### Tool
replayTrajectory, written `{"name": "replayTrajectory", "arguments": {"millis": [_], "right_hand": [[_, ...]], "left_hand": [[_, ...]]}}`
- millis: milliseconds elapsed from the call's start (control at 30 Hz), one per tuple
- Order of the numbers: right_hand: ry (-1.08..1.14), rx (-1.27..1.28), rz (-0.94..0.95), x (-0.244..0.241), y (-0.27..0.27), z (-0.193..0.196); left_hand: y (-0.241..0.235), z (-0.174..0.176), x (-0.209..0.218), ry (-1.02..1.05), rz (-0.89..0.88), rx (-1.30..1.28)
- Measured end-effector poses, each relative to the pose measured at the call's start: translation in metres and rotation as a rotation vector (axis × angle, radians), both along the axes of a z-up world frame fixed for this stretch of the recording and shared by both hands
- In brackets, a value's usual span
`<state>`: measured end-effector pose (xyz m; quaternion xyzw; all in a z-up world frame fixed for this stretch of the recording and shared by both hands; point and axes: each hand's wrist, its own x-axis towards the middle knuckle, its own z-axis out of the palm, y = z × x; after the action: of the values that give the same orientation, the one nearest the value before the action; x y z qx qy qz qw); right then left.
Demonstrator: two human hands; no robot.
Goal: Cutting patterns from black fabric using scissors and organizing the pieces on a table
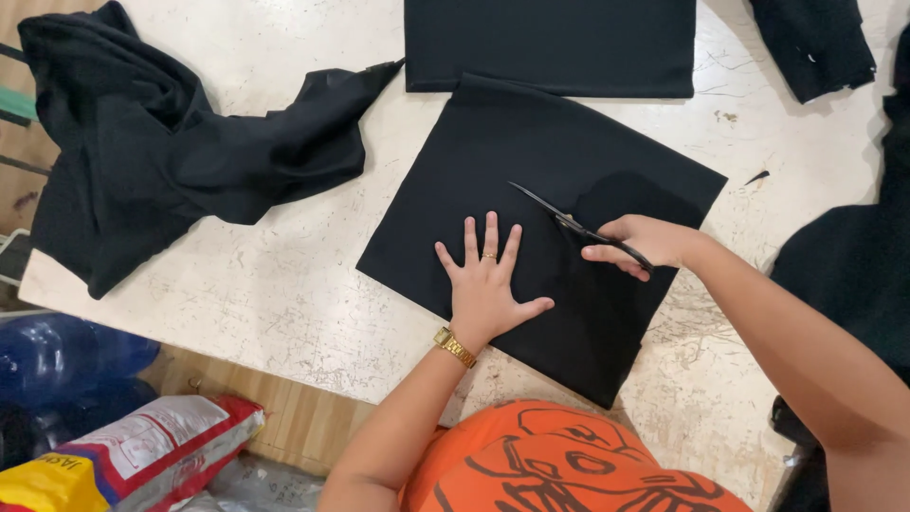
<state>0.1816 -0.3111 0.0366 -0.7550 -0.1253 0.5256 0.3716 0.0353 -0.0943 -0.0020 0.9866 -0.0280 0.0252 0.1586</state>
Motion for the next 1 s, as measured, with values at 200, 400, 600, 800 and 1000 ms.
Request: {"name": "replayTrajectory", "arguments": {"millis": [200,400,600,800,1000], "right_hand": [[0.003,-0.051,0.047,0.010,0.002,0.006],[-0.010,-0.100,0.150,0.033,0.025,0.020],[-0.039,-0.135,0.205,0.054,0.029,0.013],[-0.056,-0.204,0.306,0.067,0.033,0.020],[-0.037,-0.228,0.387,0.088,0.050,0.012]], "left_hand": [[0.000,-0.001,0.000,-0.004,0.001,0.006],[0.001,0.000,0.001,-0.001,-0.007,-0.013],[0.001,0.000,0.001,0.003,-0.002,-0.013],[0.002,0.000,0.001,0.001,-0.005,-0.037],[0.002,-0.001,0.002,0.005,-0.001,-0.059]]}}
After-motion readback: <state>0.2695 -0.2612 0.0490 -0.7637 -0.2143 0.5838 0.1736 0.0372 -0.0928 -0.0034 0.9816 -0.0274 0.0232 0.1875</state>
